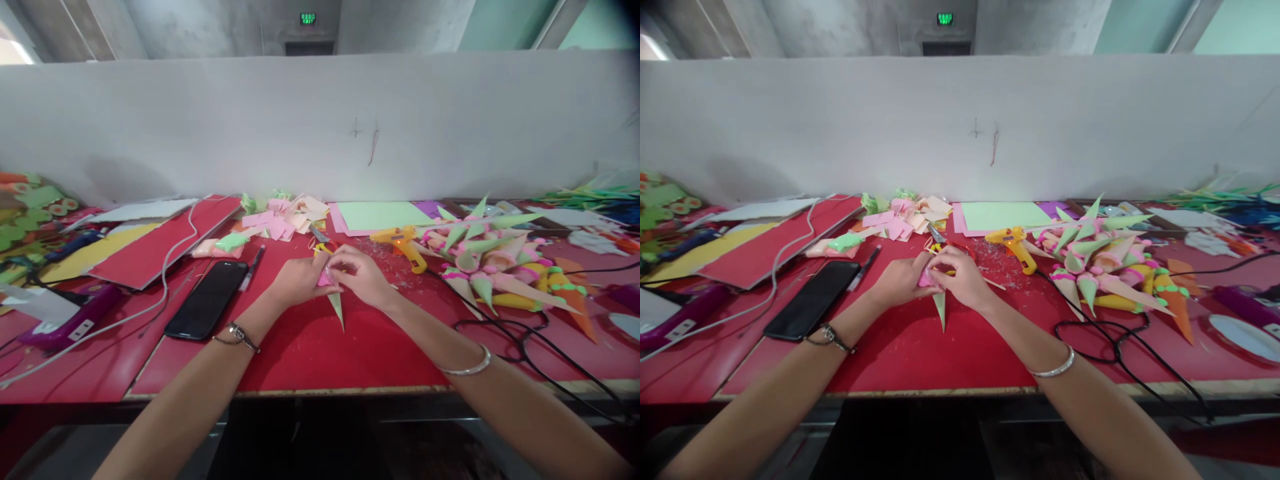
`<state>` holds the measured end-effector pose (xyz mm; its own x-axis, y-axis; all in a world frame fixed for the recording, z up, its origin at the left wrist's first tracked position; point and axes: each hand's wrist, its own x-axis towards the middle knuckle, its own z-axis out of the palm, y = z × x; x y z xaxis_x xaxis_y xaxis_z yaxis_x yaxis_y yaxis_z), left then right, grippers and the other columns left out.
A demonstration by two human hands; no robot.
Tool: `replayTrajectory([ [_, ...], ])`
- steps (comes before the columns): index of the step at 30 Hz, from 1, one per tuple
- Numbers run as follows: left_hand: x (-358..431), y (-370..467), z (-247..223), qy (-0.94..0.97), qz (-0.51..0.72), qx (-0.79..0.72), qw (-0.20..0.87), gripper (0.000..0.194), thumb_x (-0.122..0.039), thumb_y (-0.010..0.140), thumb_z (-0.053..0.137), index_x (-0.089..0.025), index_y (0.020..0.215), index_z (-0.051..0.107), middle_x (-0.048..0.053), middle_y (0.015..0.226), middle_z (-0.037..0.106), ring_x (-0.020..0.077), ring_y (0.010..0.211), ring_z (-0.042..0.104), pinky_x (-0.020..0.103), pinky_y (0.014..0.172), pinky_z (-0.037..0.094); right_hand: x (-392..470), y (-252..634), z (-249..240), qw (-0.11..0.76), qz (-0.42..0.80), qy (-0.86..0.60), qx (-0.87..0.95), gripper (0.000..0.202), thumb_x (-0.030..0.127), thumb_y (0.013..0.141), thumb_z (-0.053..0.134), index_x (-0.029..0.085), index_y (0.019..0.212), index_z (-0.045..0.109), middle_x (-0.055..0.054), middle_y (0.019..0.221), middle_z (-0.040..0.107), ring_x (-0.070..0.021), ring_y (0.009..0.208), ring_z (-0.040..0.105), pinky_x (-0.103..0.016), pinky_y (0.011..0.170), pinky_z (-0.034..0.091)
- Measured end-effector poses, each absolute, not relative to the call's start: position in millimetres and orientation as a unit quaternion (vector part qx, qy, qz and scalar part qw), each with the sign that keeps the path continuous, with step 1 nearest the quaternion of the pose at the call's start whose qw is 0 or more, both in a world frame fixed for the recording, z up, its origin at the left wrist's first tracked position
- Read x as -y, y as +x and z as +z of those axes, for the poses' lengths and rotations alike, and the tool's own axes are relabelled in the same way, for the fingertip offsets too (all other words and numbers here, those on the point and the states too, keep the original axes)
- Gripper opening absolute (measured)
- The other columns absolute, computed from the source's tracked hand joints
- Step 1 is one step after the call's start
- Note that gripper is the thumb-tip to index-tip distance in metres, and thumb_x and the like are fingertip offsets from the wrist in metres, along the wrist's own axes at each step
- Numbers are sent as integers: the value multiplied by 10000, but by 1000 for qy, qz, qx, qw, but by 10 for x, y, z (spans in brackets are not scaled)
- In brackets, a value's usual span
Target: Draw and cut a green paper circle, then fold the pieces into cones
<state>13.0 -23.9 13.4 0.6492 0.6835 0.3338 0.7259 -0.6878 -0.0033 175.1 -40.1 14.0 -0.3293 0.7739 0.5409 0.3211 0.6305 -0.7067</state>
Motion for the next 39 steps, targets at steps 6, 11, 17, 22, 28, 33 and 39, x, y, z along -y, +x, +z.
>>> replayTrajectory([
  [6,232,104,139,-902,-152,393,95,554,-636,798,308,-132,991,433,97,794,639,241,711,635,263,538,409,390,1776,170,422,191,-350,814,69,172,760,553,171,783,618,-33,833,544,-144,779,534,-274,713,408],
  [11,218,94,121,-901,-148,396,100,558,-645,787,317,-134,966,452,96,765,632,233,695,629,263,547,404,401,1774,177,404,187,-368,816,80,193,758,571,165,695,610,-16,746,519,-129,692,508,-265,655,389],
  [17,223,123,148,-889,-168,420,71,543,-631,771,385,-153,1017,468,88,795,636,239,739,630,252,552,394,373,1751,122,489,329,-356,726,72,226,723,596,181,670,618,6,732,521,-117,696,502,-262,672,395],
  [22,163,-2,227,-851,-166,494,68,614,-658,707,463,-156,1061,475,92,783,639,253,733,625,278,591,407,299,1793,116,601,540,-322,493,150,341,650,672,196,659,632,42,635,529,-71,592,469,-209,594,403],
  [28,-36,-281,122,-793,-133,582,124,558,-496,732,547,-99,1118,480,189,1024,582,328,959,550,392,742,424,286,1824,131,596,581,-325,449,182,357,603,714,191,665,670,28,633,580,-61,579,493,-198,582,419],
  [33,31,-130,91,-806,-179,541,164,442,-371,833,434,-94,1176,454,171,1191,497,296,1154,408,374,871,377,324,1811,158,580,571,-342,470,179,327,590,732,185,676,664,33,626,589,-54,566,508,-197,578,430],
  [39,355,316,149,-831,-125,542,16,554,-593,803,334,-171,1131,479,72,776,646,236,764,615,302,645,426,326,1792,157,562,564,-364,483,209,320,574,737,178,614,589,57,525,545,-54,507,488,-194,529,420],
])
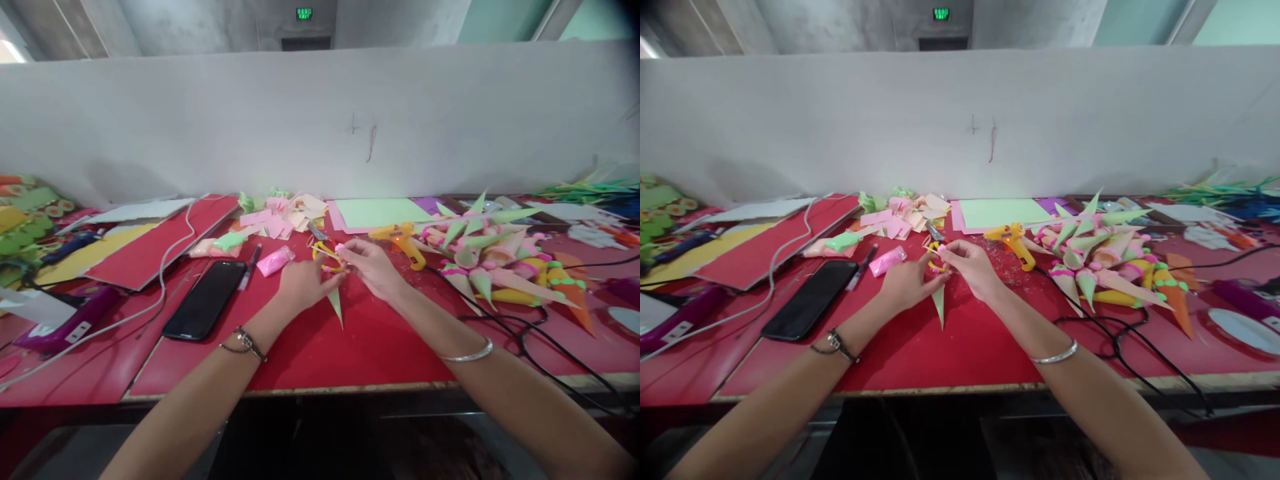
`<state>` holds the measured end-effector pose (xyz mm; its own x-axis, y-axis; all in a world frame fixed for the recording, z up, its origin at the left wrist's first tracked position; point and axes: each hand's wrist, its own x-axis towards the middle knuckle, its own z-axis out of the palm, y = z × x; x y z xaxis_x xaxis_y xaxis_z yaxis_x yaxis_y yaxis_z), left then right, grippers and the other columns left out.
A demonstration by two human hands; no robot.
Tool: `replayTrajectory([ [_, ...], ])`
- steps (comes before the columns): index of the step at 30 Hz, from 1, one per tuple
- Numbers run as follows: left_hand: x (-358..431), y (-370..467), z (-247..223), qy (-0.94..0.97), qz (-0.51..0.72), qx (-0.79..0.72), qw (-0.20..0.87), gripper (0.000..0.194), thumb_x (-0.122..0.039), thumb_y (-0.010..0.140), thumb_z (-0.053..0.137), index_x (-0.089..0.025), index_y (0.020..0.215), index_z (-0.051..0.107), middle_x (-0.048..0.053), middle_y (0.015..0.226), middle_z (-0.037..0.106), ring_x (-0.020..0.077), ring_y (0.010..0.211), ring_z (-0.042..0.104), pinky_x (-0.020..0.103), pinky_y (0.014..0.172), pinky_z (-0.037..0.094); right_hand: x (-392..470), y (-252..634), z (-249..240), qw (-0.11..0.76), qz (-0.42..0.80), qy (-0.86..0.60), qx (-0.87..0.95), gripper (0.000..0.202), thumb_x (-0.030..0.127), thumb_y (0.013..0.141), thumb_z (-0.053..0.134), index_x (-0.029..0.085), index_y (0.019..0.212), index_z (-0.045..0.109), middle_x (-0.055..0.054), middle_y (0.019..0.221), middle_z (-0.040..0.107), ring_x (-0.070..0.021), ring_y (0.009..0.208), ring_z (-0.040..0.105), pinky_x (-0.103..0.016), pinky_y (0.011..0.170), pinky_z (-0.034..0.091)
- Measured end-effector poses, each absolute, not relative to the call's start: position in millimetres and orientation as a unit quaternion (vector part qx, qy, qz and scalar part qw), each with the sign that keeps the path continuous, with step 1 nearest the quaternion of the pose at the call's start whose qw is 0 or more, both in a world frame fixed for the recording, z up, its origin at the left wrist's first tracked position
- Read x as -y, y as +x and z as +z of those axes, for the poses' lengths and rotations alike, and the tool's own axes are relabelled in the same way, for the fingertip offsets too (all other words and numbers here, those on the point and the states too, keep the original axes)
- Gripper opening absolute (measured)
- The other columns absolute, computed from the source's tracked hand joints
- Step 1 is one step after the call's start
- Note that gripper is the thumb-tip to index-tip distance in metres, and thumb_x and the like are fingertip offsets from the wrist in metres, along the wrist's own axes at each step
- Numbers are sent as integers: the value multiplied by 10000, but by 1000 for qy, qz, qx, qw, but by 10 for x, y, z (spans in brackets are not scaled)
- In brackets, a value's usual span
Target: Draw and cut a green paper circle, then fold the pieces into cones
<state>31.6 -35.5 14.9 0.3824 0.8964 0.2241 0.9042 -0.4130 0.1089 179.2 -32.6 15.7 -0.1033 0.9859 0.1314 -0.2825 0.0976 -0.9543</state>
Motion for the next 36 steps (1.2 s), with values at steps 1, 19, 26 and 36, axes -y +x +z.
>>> replayTrajectory([
  [1,380,342,146,-832,-101,545,-5,578,-624,772,355,-178,1116,487,65,741,644,239,715,620,291,602,419,322,1792,151,566,561,-365,482,208,318,579,733,178,619,584,56,537,553,-55,517,494,-195,537,421],
  [19,217,270,14,-756,-339,441,-345,342,-316,755,515,-137,1046,502,55,895,623,155,769,581,261,653,450,303,1822,120,554,502,-394,534,279,291,657,659,201,912,591,12,676,655,-114,626,604,-285,668,487],
  [26,220,266,58,-655,-337,429,-523,243,-342,756,573,-121,849,613,8,684,618,98,603,558,216,595,447,311,1821,144,549,491,-382,558,208,376,674,646,175,715,612,-6,649,648,-117,600,599,-280,648,490],
  [36,189,292,69,-472,-402,446,-645,98,-171,789,558,-151,885,553,11,747,620,59,631,602,195,640,502,284,1849,117,552,478,-381,568,172,318,717,580,188,826,609,35,598,590,-74,530,525,-231,568,427],
])
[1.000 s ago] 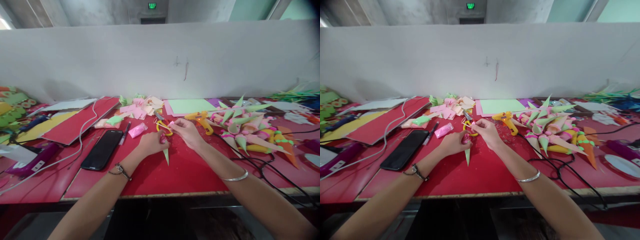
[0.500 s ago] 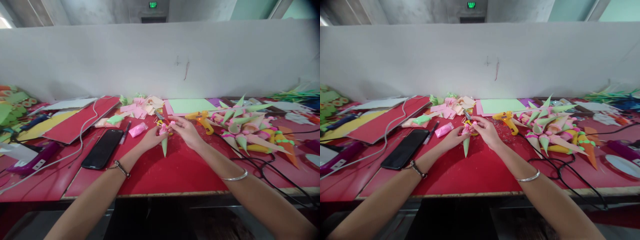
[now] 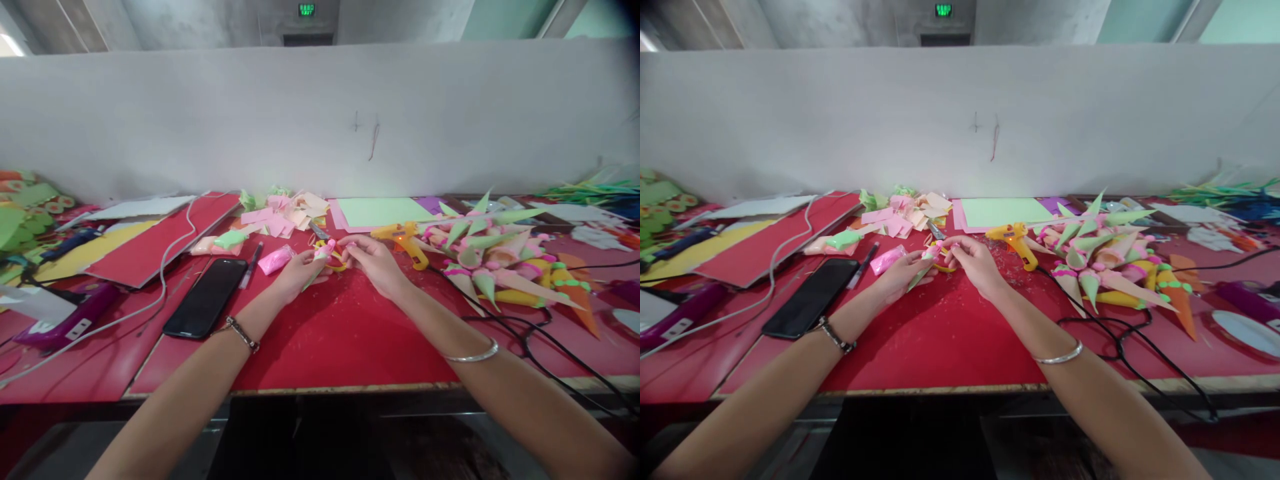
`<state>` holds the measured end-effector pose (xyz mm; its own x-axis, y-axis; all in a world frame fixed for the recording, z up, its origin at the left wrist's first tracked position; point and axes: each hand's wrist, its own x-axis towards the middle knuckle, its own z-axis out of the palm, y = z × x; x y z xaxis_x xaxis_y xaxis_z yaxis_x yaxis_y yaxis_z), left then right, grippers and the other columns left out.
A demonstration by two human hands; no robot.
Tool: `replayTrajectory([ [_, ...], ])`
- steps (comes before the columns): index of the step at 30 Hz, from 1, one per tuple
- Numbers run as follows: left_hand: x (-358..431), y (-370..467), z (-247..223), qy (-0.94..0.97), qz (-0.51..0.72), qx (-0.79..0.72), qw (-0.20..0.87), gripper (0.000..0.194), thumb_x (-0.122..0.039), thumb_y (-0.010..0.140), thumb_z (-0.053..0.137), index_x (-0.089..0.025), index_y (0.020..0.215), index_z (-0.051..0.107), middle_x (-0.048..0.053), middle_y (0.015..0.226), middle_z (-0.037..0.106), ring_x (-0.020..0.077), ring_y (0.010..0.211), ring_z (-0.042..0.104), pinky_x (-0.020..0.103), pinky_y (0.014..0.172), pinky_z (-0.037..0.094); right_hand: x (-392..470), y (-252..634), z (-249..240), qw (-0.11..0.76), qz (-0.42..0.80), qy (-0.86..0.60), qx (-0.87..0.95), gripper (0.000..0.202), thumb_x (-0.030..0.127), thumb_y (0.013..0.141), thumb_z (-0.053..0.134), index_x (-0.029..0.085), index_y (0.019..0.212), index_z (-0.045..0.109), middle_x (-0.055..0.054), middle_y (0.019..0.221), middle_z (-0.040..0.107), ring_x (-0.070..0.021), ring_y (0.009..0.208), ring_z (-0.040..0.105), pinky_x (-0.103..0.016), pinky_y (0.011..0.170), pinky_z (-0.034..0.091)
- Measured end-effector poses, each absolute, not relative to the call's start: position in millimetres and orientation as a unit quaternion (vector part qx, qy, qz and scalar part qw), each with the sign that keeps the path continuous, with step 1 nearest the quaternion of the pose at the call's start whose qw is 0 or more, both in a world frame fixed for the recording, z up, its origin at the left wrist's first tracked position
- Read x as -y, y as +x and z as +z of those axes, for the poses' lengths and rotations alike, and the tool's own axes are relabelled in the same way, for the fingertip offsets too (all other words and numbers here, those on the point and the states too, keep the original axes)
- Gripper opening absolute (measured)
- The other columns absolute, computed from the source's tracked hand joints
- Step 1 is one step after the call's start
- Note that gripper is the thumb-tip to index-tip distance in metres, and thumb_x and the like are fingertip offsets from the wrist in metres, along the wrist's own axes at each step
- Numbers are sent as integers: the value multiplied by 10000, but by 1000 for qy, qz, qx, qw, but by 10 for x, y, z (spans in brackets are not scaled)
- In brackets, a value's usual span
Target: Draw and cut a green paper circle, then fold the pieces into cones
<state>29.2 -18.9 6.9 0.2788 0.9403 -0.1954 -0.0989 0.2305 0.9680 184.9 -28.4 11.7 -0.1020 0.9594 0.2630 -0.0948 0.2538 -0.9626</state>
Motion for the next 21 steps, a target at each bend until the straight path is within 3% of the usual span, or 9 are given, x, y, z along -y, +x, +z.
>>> replayTrajectory([
  [5,229,311,136,457,401,-478,634,116,-158,806,541,-152,908,487,-29,636,568,30,497,548,170,553,496,276,1840,104,544,485,-394,560,119,276,692,606,178,754,580,29,614,595,-76,562,527,-234,596,423],
  [10,246,316,150,456,393,-461,652,116,-144,816,521,-163,914,461,-10,695,611,50,553,595,204,615,517,282,1833,117,552,536,-370,520,204,319,678,631,189,833,607,-3,727,642,-112,687,600,-286,726,463],
  [16,219,311,112,458,390,-437,669,87,-136,823,503,-169,881,448,-1,754,618,54,576,615,215,660,523,264,1877,88,545,496,-382,558,235,386,692,625,182,796,682,13,650,588,-78,565,505,-237,590,441],
  [21,213,307,92,463,399,-437,660,107,-163,810,534,-173,883,457,2,785,616,51,590,612,233,698,520,249,1895,72,550,459,-394,576,249,372,696,624,189,851,695,13,645,589,-91,600,511,-248,623,447],
])
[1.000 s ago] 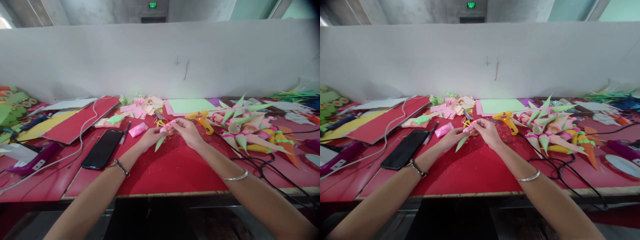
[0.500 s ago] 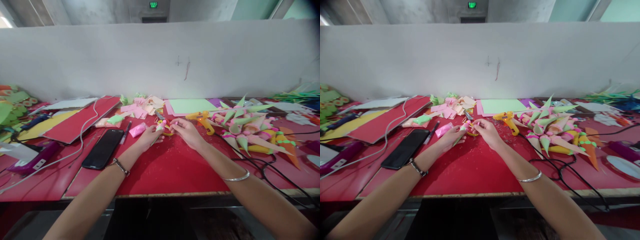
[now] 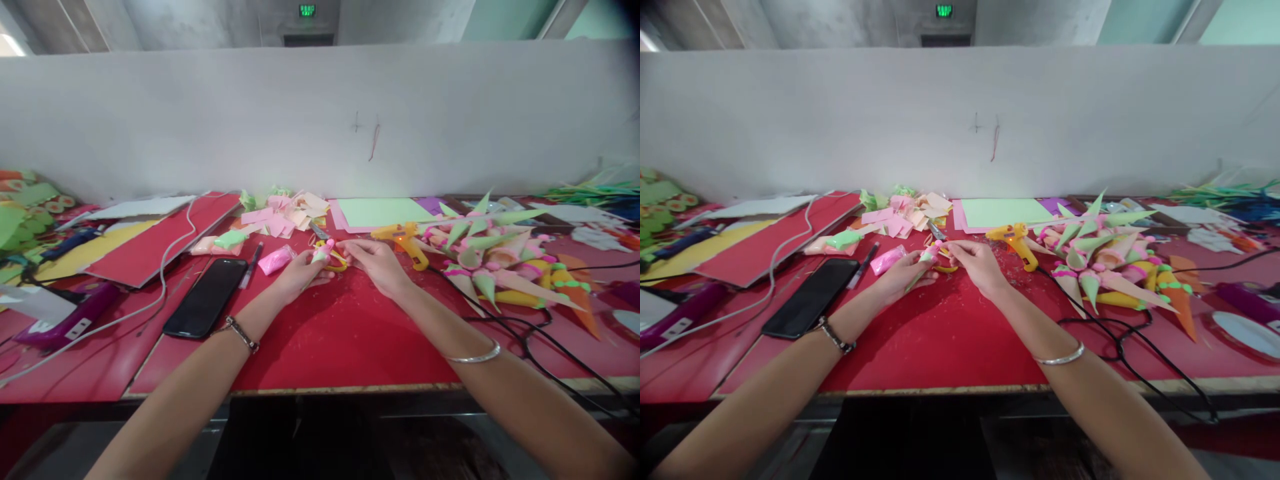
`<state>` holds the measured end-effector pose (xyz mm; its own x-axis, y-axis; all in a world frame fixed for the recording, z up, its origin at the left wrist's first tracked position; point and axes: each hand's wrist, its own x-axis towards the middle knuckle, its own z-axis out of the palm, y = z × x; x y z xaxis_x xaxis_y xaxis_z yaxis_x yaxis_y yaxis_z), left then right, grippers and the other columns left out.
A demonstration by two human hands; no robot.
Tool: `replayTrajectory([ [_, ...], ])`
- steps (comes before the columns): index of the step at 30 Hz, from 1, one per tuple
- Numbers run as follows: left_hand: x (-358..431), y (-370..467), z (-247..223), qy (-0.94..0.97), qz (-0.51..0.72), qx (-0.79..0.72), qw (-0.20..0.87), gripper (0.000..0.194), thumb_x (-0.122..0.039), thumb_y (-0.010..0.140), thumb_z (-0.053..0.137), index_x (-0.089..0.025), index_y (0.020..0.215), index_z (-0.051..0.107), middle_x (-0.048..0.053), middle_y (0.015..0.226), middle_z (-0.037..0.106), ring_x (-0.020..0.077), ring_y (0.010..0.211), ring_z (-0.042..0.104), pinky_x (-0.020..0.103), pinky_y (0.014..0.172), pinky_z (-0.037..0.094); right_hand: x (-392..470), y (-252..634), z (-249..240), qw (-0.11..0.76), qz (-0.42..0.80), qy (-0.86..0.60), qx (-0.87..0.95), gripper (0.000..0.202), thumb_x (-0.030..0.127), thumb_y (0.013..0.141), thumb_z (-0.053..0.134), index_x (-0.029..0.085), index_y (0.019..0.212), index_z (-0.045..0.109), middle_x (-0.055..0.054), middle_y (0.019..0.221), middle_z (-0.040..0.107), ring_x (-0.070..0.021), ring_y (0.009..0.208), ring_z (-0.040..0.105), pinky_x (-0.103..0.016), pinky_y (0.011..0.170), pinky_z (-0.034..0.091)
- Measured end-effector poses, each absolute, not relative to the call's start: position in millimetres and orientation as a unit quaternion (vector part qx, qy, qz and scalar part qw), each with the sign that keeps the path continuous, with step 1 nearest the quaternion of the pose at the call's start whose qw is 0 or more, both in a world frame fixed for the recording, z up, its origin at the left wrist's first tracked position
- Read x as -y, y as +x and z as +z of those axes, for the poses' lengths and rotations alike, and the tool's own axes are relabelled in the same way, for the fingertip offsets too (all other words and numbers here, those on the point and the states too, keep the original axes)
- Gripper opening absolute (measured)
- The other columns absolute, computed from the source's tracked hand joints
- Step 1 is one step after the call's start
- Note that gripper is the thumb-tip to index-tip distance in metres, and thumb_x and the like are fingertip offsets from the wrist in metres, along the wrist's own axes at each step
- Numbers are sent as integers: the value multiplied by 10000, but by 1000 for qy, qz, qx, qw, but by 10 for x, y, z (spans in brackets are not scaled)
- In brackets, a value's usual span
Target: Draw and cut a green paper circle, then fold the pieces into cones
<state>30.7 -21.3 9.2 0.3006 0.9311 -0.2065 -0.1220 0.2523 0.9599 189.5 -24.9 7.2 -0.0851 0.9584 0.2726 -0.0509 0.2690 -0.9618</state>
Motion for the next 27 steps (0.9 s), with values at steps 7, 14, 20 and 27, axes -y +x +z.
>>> replayTrajectory([
  [7,207,314,98,449,417,-440,656,86,-147,810,524,-172,867,464,-6,740,607,55,568,602,243,698,525,306,1862,151,554,455,-397,573,214,385,668,647,186,746,643,37,537,571,-69,429,479,-225,454,401],
  [14,217,314,118,440,408,-433,673,46,-127,810,507,-156,779,524,-25,630,591,40,541,568,197,658,500,261,1908,95,534,425,-420,598,157,304,673,655,207,787,702,-8,745,678,-127,699,588,-282,695,462],
  [20,232,307,128,433,416,-428,676,71,-91,784,513,-143,743,539,-28,574,573,41,523,557,159,577,467,263,1891,100,546,505,-405,533,204,279,638,683,213,831,698,-24,889,689,-135,811,618,-312,830,460],
  [27,186,299,89,424,420,-421,683,61,-103,778,524,-138,739,557,-19,569,585,52,498,558,160,532,470,325,1877,180,530,464,-416,575,174,325,633,689,166,667,627,46,534,570,-46,428,465,-199,442,395],
])
